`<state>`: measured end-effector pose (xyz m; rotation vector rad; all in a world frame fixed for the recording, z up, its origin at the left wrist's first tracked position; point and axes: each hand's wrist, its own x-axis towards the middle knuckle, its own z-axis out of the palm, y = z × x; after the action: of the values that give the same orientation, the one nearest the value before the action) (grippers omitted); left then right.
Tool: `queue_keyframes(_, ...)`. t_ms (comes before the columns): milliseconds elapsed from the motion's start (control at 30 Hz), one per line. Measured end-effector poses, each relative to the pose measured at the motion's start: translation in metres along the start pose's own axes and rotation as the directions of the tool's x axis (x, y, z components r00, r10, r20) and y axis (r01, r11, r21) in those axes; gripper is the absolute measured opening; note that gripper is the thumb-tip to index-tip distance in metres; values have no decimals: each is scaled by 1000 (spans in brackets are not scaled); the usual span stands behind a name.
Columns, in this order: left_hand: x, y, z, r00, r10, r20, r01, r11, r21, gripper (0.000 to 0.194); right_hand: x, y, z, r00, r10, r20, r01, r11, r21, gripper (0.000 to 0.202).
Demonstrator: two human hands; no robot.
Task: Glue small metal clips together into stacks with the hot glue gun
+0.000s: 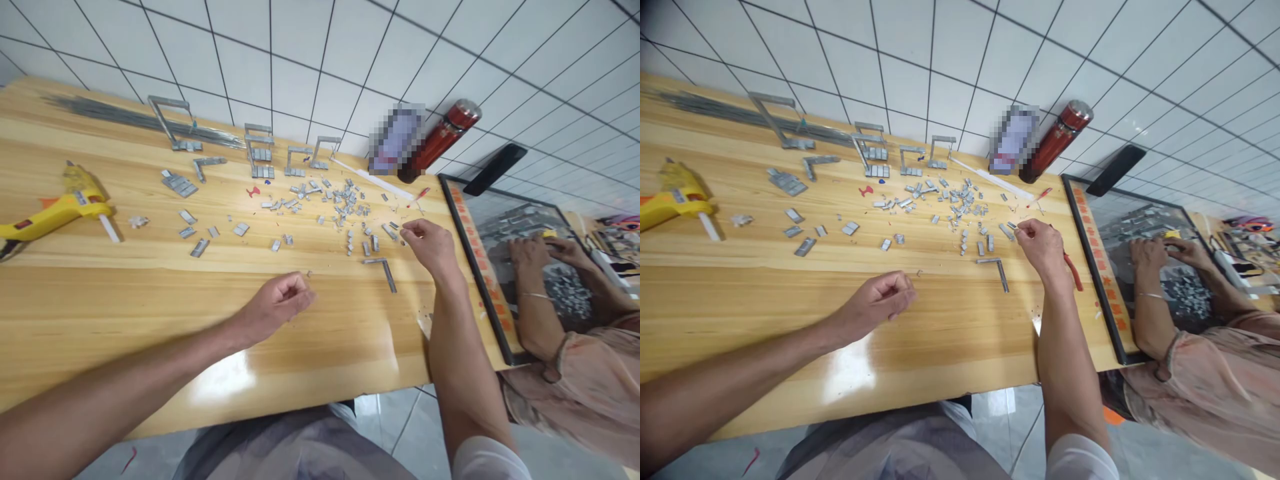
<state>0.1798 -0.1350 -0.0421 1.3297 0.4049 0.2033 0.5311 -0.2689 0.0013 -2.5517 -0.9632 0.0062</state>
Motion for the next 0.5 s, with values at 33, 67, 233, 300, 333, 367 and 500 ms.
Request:
queue_keyframes(33,1,-1,0,1000,17,-11,-17,1000,-14,44,1,1,5,1000,0,13,0,1000,-10,15)
queue_keyframes(67,1,-1,1,1000,23,-16,-23,999,-23,42,0,1,9,1000,-11,22,12,1000,-22,15)
queue_keyframes(233,1,-2,0,999,10,36,-12,998,54,50,-1,3,23,994,-103,21,105,987,-121,22)
queue_keyframes(300,0,0,-1,996,13,84,-25,990,140,56,0,6,26,992,-122,13,123,979,-162,24)
queue_keyframes(333,-1,1,-2,994,10,108,-29,983,179,59,0,8,27,991,-131,14,131,975,-179,25)
queue_keyframes(367,-2,2,-2,992,3,128,-30,977,209,60,1,10,28,990,-138,18,139,971,-193,25)
queue_keyframes(500,-3,3,-1,984,-1,180,-49,961,272,61,2,13,31,991,-131,34,135,960,-243,25)
